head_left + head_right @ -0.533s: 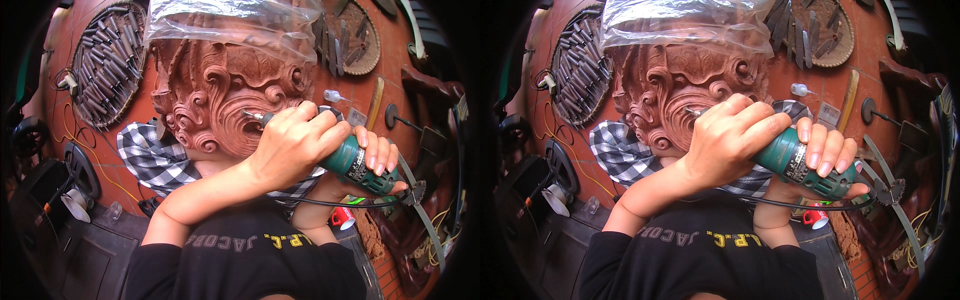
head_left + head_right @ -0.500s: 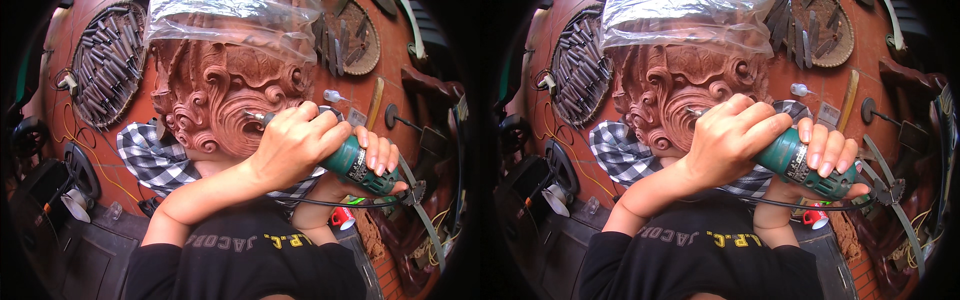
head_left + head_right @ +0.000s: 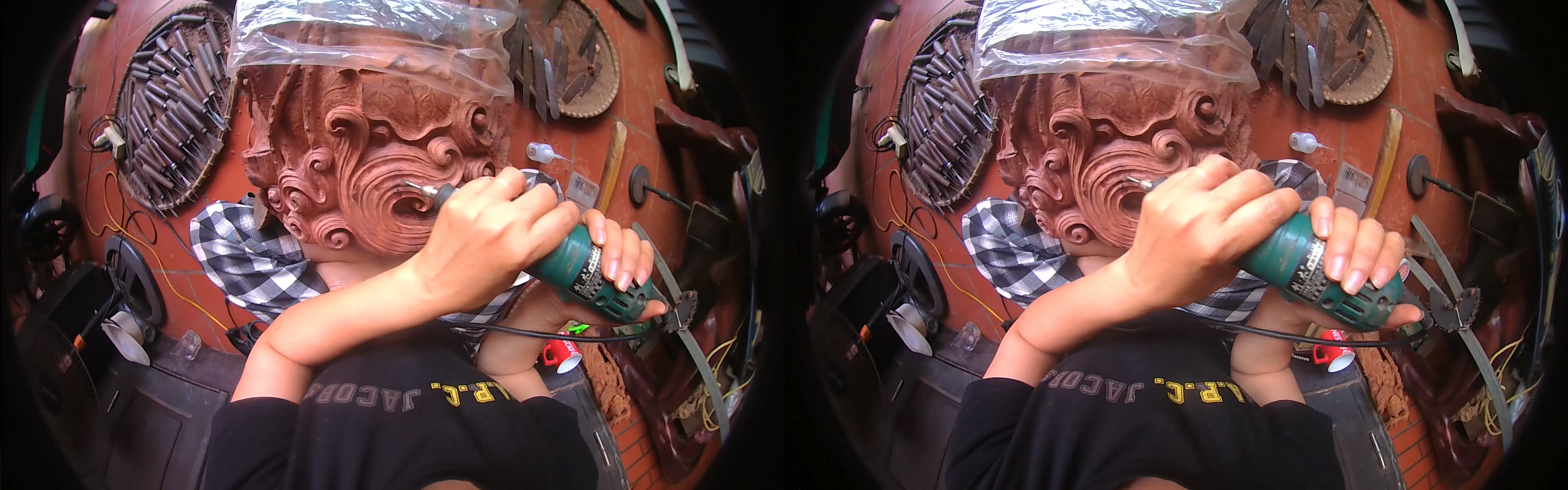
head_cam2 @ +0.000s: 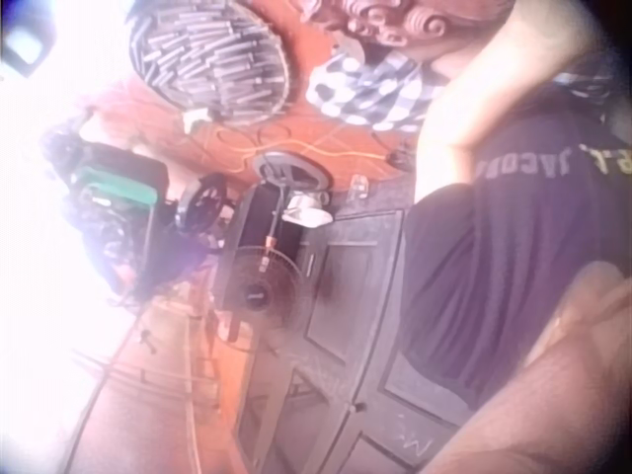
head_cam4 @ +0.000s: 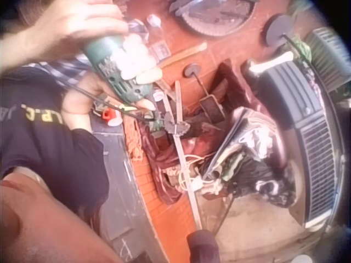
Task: The person uses a rotary carving tool to refine swirling patterns on a reddish-brown wooden relief. They hold the tool with both hands and move it along the carved grooves to smooth and shape the design.
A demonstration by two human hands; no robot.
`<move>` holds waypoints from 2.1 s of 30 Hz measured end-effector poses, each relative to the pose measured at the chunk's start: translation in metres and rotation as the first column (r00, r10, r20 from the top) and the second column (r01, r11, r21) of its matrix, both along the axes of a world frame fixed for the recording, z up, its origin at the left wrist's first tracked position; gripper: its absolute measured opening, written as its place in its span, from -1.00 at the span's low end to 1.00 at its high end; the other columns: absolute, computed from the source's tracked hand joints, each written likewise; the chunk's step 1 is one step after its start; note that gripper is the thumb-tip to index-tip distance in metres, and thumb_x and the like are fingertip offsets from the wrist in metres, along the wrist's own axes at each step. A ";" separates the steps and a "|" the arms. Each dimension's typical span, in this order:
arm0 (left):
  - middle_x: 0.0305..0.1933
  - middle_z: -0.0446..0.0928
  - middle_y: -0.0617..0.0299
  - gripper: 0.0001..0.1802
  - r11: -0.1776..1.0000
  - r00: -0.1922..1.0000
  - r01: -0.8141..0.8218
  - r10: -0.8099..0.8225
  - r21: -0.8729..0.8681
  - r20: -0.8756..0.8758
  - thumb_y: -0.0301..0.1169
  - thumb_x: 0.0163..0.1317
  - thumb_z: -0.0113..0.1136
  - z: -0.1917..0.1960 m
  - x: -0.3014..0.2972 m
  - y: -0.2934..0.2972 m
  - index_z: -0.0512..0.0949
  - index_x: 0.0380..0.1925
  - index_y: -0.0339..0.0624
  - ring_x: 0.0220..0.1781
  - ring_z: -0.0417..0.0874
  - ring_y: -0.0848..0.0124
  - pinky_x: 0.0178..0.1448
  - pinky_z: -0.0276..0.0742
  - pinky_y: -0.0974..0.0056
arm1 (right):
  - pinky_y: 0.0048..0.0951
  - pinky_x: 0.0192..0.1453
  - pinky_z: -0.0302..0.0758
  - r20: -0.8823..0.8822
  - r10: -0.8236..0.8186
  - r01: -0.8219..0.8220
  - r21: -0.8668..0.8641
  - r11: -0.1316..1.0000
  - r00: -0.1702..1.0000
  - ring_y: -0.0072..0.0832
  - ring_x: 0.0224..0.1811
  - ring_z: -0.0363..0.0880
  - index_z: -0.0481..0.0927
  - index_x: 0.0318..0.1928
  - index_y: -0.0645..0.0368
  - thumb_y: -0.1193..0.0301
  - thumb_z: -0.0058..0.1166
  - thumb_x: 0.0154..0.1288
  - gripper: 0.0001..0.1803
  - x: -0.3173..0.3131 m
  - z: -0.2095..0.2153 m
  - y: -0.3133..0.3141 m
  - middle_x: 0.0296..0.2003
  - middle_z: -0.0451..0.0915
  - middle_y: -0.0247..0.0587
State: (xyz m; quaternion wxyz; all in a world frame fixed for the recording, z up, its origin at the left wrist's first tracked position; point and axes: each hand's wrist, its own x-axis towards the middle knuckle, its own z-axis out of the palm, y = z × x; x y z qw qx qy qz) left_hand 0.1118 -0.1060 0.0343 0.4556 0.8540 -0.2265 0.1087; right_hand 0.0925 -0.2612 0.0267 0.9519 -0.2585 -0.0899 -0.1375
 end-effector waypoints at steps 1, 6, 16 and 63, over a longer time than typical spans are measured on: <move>-0.25 0.63 0.35 -0.54 1.000 1.000 -0.005 0.005 0.003 -0.006 -0.48 -0.15 0.36 0.001 0.001 0.002 0.68 -0.11 -0.05 -0.27 0.62 0.30 -0.25 0.61 0.24 | -0.22 0.14 0.36 -0.002 0.008 -0.008 0.000 1.000 1.000 -0.48 -0.27 0.59 0.55 -0.25 -0.03 -0.22 0.20 0.38 -0.49 0.002 0.000 0.003 -0.38 0.62 -0.40; -0.23 0.65 0.34 -0.52 1.000 1.000 0.002 -0.001 0.015 -0.028 -0.50 -0.17 0.37 0.002 0.002 0.006 0.68 -0.11 -0.04 -0.26 0.63 0.30 -0.25 0.62 0.22 | -0.21 0.15 0.37 -0.008 0.031 -0.031 -0.012 0.999 0.999 -0.45 -0.26 0.61 0.56 -0.25 -0.02 -0.23 0.20 0.38 -0.48 0.005 -0.001 0.005 -0.38 0.63 -0.38; -0.32 0.59 0.37 -0.57 0.999 0.999 0.035 -0.035 -0.033 0.011 -0.43 -0.12 0.37 -0.005 0.002 -0.013 0.68 -0.12 -0.05 -0.31 0.57 0.32 -0.30 0.58 0.24 | -0.24 0.14 0.35 -0.008 -0.049 0.049 -0.020 0.999 0.999 -0.48 -0.26 0.59 0.54 -0.24 -0.04 -0.23 0.20 0.38 -0.48 -0.002 0.000 -0.008 -0.39 0.61 -0.43; -0.29 0.60 0.36 -0.58 0.999 1.000 0.006 -0.006 -0.045 0.008 -0.43 -0.09 0.35 -0.004 0.004 -0.005 0.66 -0.11 -0.06 -0.28 0.59 0.30 -0.28 0.57 0.22 | -0.23 0.17 0.33 -0.009 0.017 -0.017 -0.047 0.999 1.000 -0.48 -0.25 0.57 0.54 -0.22 -0.03 -0.23 0.18 0.39 -0.48 0.004 0.001 -0.008 -0.36 0.62 -0.42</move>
